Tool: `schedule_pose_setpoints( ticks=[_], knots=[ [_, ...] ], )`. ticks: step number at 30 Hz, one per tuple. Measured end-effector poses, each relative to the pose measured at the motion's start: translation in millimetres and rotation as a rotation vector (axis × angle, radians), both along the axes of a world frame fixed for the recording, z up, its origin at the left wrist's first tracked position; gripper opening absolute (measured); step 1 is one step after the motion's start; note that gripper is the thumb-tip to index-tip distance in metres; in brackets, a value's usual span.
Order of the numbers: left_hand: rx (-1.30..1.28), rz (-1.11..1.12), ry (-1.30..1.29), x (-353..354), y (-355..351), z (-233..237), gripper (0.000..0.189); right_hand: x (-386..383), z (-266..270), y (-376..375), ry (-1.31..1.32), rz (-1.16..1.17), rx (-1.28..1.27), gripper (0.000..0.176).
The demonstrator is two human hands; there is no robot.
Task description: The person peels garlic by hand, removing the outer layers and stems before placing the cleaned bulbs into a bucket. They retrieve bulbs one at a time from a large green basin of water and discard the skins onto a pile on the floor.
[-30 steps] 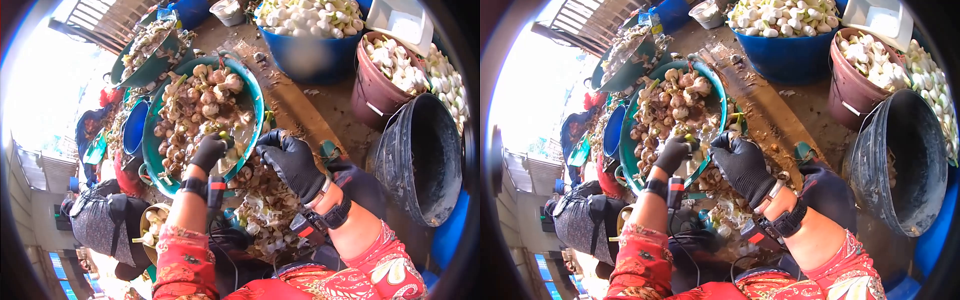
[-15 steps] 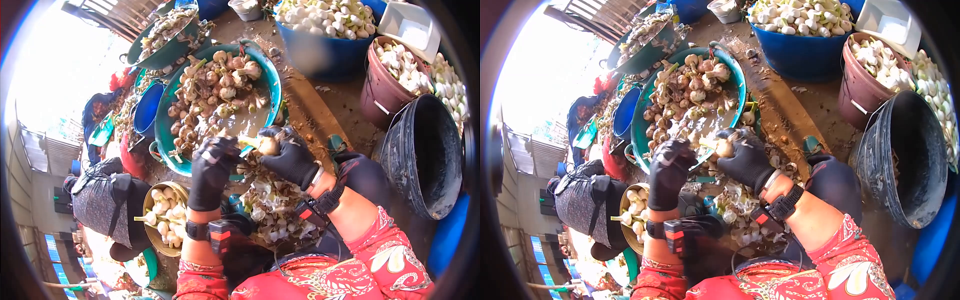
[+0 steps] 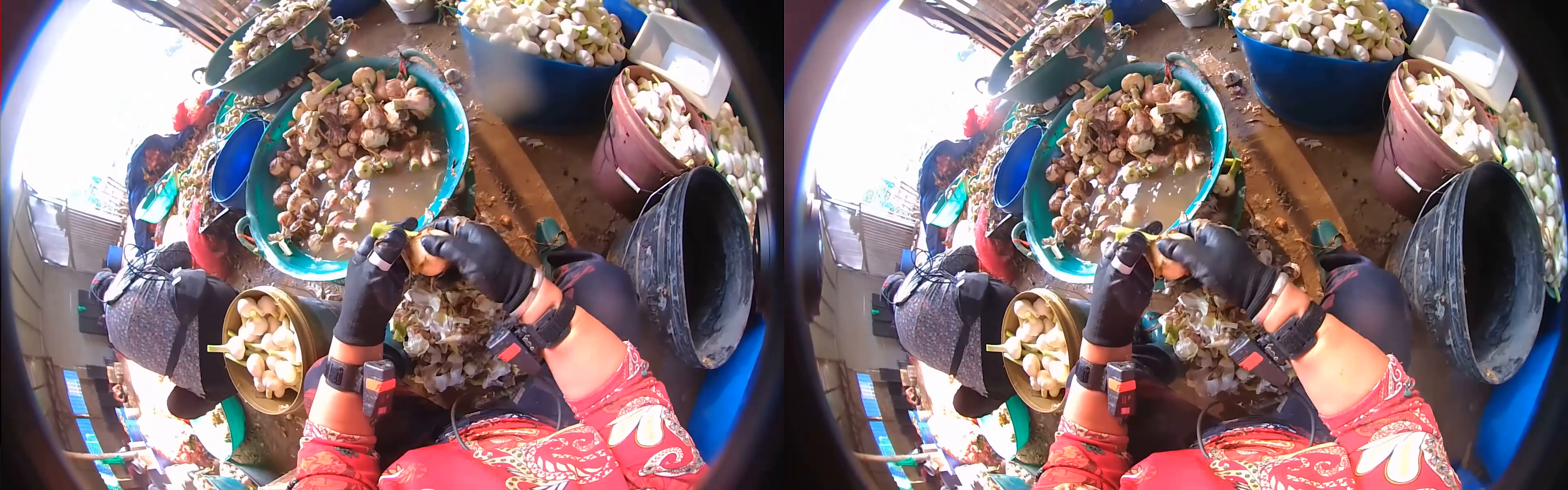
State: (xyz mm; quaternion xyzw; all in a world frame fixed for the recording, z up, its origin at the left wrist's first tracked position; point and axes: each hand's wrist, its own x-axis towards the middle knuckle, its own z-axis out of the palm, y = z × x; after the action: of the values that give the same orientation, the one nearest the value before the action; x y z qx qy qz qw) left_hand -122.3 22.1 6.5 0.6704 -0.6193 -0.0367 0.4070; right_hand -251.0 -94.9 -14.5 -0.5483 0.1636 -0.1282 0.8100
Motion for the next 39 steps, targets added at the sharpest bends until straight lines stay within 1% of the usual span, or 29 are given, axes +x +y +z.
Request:
schedule_pose_setpoints(
  ticks=[1, 2, 3, 4, 6, 7, 8, 9, 10, 11, 12, 13, 14, 16, 17, 18, 20, 24, 26, 27, 28, 30, 31, 32, 33, 34, 36, 38, 39],
  knots=[
    [0.000, 0.016, -0.019, 1, 3, -4, 0.024, -3, 5, 6, 0.120, -0.083, -0.146, 0.041],
    [0.001, 0.033, -0.039, 1, 4, -5, 0.024, -3, 1, 9, 0.123, -0.084, -0.142, 0.041],
    [-0.016, 0.049, 0.377, -6, 0, -3, 0.025, -2, -4, 12, 0.013, -0.235, -0.495, 0.051],
    [-0.017, 0.046, 0.378, -3, 1, -3, 0.025, -2, -7, 13, -0.102, -0.386, -0.851, 0.062],
    [0.050, 0.056, 0.584, 2, 1, -2, 0.025, -1, -10, 13, -0.140, -0.411, -0.937, 0.067],
    [0.046, 0.075, 0.706, -1, -1, -2, 0.028, 3, -19, 15, -0.175, -0.420, -0.672, 0.066],
    [0.045, 0.074, 0.710, -2, 0, -4, 0.028, 6, -21, 17, -0.207, -0.425, -0.407, 0.066],
    [0.089, 0.046, 0.881, -2, 2, -8, 0.030, 6, -20, 16, -0.102, -0.423, -0.195, 0.055],
    [0.134, 0.014, 1.050, -2, 3, -13, 0.033, 4, -18, 12, -0.100, -0.424, -0.198, 0.055],
    [0.228, 0.007, 0.971, -4, 2, -21, 0.041, 2, -14, 4, -0.107, -0.435, 0.039, 0.048],
    [0.360, -0.034, 0.354, -7, 4, -23, 0.044, -1, -9, -2, -0.114, -0.441, 0.278, 0.041],
    [0.300, -0.030, 0.343, -10, 7, -32, 0.040, -5, -4, -4, -0.062, -0.443, 0.340, 0.028],
    [0.240, -0.027, 0.332, -15, 3, -29, 0.036, -5, -6, -7, -0.062, -0.444, 0.339, 0.028],
    [0.396, 0.088, 0.684, -17, 5, -14, 0.023, -6, -13, -8, -0.210, -0.313, 0.275, 0.025],
    [0.287, 0.087, 0.562, -9, 3, -14, 0.015, -8, -7, -4, -0.256, -0.267, 0.397, 0.023],
    [0.297, 0.119, 0.641, -5, 4, -11, 0.013, -7, -10, -3, -0.257, -0.266, 0.400, 0.023],
    [0.259, 0.152, 0.832, -3, 1, -5, 0.018, -4, -18, -2, -0.273, -0.221, 0.628, 0.024],
    [0.132, 0.051, 0.707, -3, -5, -7, 0.029, -2, -17, -4, -0.337, -0.157, 0.628, 0.027],
    [0.185, 0.020, 1.170, -6, -4, 1, 0.041, -4, -9, -1, -0.289, -0.214, 0.816, 0.027],
    [0.184, 0.050, 1.067, -10, -5, 3, 0.044, -4, -8, -2, -0.307, -0.168, 0.775, 0.027],
    [0.189, 0.050, 1.068, -10, -4, 1, 0.044, -4, -7, -1, -0.307, -0.171, 0.779, 0.027],
    [0.183, 0.010, 1.339, -8, -4, -6, 0.043, -3, -4, 1, -0.382, -0.121, 0.875, 0.038],
    [0.173, -0.111, 0.974, -8, -3, -8, 0.049, -2, -6, 1, -0.384, -0.121, 0.875, 0.038],
    [0.174, -0.112, 0.973, -9, -5, -11, 0.049, -1, -9, 1, -0.399, -0.110, 0.781, 0.037],
    [0.136, -0.191, 1.242, -10, -9, -14, 0.054, -2, -11, 1, -0.412, -0.100, 0.688, 0.037],
    [0.094, -0.271, 1.509, -10, -11, -18, 0.059, -4, -11, 0, -0.413, -0.101, 0.689, 0.037],
    [0.078, -0.269, 1.549, -1, -6, -18, 0.061, -8, -7, -4, -0.301, -0.248, 0.643, 0.035],
    [0.041, -0.264, 1.631, 8, -1, -18, 0.064, -8, -14, -7, -0.307, -0.271, 0.572, 0.033],
    [-0.003, -0.142, 1.493, 7, -3, -21, 0.050, -10, -8, -7, -0.232, -0.221, 0.542, 0.032]
  ],
)
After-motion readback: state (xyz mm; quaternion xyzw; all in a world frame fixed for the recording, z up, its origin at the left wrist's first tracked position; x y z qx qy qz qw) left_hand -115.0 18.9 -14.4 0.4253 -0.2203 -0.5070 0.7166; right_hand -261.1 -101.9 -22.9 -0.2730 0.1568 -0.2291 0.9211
